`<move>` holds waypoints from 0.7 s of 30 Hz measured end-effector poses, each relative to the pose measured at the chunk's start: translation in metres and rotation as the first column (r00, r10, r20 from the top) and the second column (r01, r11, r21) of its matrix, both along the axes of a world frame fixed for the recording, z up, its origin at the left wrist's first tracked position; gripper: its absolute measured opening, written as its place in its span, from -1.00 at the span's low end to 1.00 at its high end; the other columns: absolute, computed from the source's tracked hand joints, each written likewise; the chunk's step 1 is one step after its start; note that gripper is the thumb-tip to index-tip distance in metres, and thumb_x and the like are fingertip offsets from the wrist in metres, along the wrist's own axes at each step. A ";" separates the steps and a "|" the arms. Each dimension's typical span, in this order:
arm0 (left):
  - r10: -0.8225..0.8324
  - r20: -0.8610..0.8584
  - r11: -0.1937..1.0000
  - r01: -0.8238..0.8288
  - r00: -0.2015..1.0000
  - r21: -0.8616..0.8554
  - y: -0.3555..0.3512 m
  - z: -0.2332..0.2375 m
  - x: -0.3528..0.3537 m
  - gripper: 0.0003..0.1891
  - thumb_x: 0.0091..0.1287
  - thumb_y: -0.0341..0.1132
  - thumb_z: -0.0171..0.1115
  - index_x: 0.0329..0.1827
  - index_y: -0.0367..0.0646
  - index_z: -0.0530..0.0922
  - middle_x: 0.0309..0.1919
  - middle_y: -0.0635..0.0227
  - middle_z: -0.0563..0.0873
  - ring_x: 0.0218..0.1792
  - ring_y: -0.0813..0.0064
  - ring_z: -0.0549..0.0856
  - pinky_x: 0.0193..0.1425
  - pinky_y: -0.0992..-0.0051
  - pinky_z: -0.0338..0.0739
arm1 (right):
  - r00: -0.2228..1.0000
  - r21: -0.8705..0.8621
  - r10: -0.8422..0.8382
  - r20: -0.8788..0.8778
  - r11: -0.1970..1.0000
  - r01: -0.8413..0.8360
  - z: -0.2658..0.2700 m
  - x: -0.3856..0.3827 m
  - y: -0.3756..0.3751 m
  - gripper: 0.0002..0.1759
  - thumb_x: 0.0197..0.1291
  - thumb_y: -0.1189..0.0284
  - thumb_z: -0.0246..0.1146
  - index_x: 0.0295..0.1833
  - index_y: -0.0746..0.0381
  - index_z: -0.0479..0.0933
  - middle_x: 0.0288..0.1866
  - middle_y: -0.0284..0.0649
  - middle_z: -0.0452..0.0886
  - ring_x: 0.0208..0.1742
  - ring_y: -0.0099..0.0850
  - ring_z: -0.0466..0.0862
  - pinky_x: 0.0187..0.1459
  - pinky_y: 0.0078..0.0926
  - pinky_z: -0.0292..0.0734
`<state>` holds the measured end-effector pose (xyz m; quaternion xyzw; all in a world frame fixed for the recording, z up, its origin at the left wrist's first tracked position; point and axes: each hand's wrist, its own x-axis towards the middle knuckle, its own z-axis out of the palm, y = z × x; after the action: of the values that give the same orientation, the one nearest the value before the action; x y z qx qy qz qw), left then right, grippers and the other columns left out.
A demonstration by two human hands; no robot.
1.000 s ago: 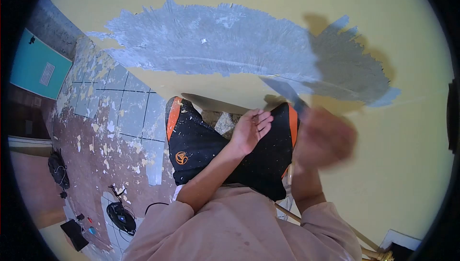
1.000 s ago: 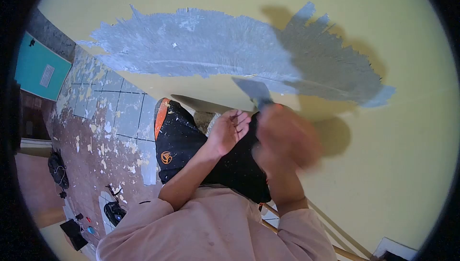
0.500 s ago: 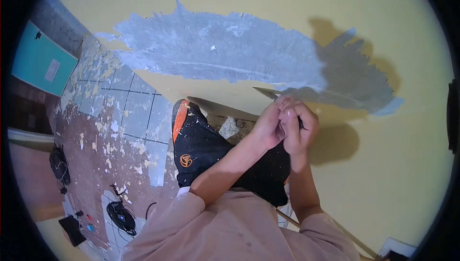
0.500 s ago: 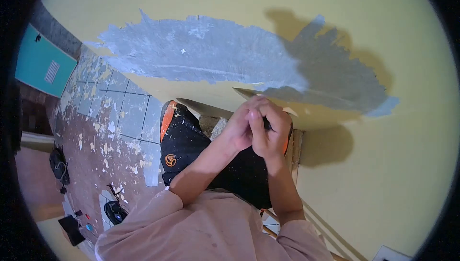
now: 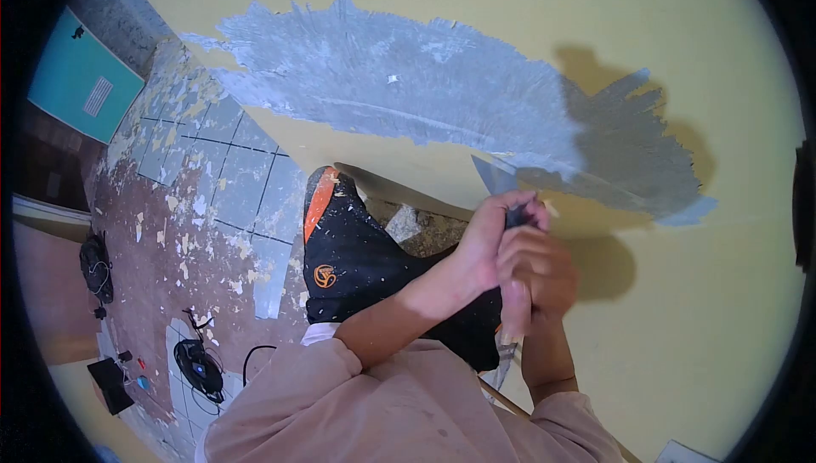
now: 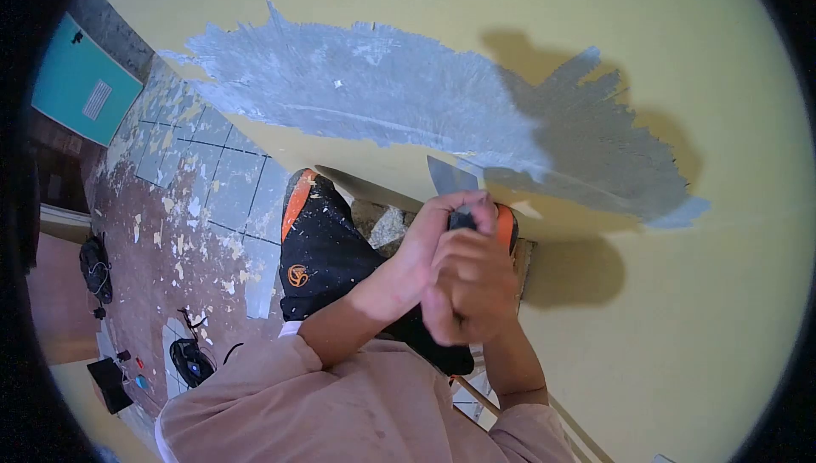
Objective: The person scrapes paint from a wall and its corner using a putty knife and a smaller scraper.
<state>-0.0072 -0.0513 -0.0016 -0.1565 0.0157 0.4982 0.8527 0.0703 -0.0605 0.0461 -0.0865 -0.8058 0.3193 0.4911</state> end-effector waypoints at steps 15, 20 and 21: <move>-0.076 -0.029 0.995 0.077 0.997 0.059 0.032 -0.037 -0.032 -0.77 0.17 -0.36 -0.07 -0.63 -0.08 0.16 -0.68 0.49 0.24 -0.68 0.61 0.20 -0.58 0.59 0.16 | 0.995 0.166 -0.065 -0.071 0.983 0.076 -0.031 -0.027 0.019 -0.76 -0.23 0.64 0.12 -0.80 0.27 0.26 -0.76 -0.24 0.28 -0.70 -0.32 0.38 -0.53 -0.44 0.31; -0.102 0.135 0.951 0.057 0.985 0.302 0.030 -0.039 -0.044 -0.94 0.20 -0.41 -0.13 -0.36 -0.20 0.30 -0.62 0.43 0.28 -0.58 0.64 0.31 -0.51 0.64 0.24 | 1.000 0.191 -0.017 -0.006 0.981 0.018 -0.023 -0.031 0.007 -0.78 -0.21 0.67 0.07 -0.77 0.31 0.23 -0.74 -0.20 0.31 -0.70 -0.28 0.38 -0.56 -0.44 0.36; -0.108 0.127 0.948 0.064 0.986 0.311 0.034 -0.037 -0.043 -0.94 0.20 -0.41 -0.13 -0.36 -0.20 0.30 -0.62 0.43 0.28 -0.58 0.64 0.31 -0.51 0.64 0.24 | 0.999 0.275 -0.035 0.016 0.961 0.029 -0.023 -0.036 0.018 -0.78 -0.23 0.66 0.08 -0.77 0.29 0.24 -0.74 -0.21 0.31 -0.71 -0.28 0.37 -0.56 -0.44 0.36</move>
<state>-0.0507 -0.0173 -0.0387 -0.0567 -0.1158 0.4446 0.8864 0.0341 -0.0426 0.0226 -0.0336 -0.8458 0.1955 0.4952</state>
